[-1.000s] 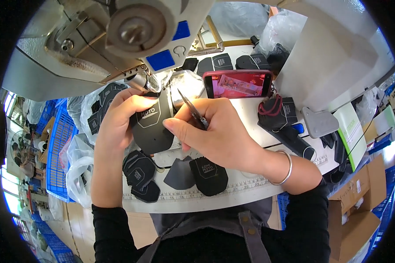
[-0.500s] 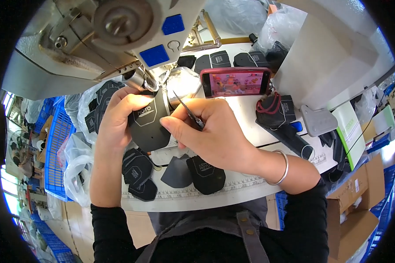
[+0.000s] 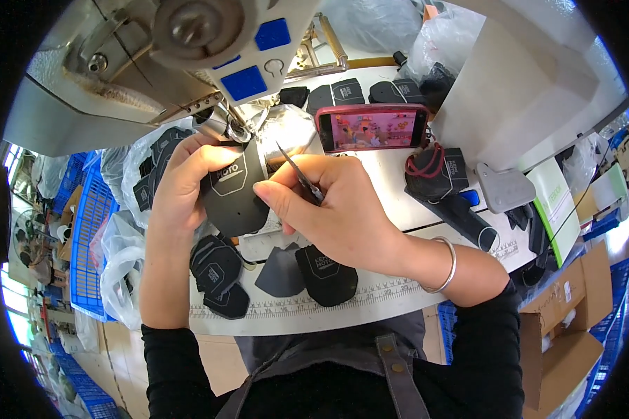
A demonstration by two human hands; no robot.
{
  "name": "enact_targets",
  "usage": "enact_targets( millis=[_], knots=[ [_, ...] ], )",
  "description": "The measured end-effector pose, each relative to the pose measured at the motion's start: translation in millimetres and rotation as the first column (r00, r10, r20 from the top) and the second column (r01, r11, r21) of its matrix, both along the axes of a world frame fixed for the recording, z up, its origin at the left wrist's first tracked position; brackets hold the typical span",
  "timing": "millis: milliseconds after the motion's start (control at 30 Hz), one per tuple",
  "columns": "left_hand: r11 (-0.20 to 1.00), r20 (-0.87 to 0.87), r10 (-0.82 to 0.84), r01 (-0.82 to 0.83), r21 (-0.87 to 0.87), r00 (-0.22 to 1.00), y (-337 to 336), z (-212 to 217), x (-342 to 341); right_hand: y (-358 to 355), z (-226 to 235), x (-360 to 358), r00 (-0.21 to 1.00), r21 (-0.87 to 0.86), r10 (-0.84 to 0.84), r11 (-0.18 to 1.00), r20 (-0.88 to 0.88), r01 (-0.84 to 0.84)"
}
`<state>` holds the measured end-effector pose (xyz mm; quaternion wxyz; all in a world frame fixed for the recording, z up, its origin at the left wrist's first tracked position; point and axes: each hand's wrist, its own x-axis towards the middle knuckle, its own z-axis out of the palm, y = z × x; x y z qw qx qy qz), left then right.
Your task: Stitching together small fabric components using an industrial sewing machine.
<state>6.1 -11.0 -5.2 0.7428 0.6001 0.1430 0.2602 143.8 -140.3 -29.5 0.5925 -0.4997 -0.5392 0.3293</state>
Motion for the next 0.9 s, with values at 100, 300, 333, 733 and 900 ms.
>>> enact_targets(
  millis=[100, 300, 333, 733, 900],
  knots=[
    [1.0, -0.018, -0.02, 0.02, 0.01, 1.0, 3.4, -1.3, -0.5, 0.1, 0.9, -0.7, 1.0, 0.004, 0.004, 1.0, -0.005, -0.004],
    [0.998, -0.024, 0.038, -0.037, 0.041, 0.999, 6.7, -0.5, 2.7, 1.7, 0.0, -1.1, 1.0, 0.016, -0.006, 1.0, -0.029, 0.006],
    [0.999, -0.013, 0.025, -0.024, 0.027, 1.0, 10.2, -2.5, 1.8, 2.4, -0.4, -1.0, 1.0, 0.031, -0.006, 1.0, -0.026, 0.006],
    [0.999, -0.033, 0.03, -0.031, -0.029, 0.999, 5.6, 1.6, 0.2, 0.2, 4.8, -4.4, 0.998, -0.043, -0.044, 0.998, -0.047, 0.041],
    [0.978, -0.067, -0.024, 0.01, -0.207, 0.997, -1.9, -10.3, -12.0, -0.2, 6.2, -2.4, 0.995, -0.044, 0.009, 0.999, -0.097, -0.014]
  ],
)
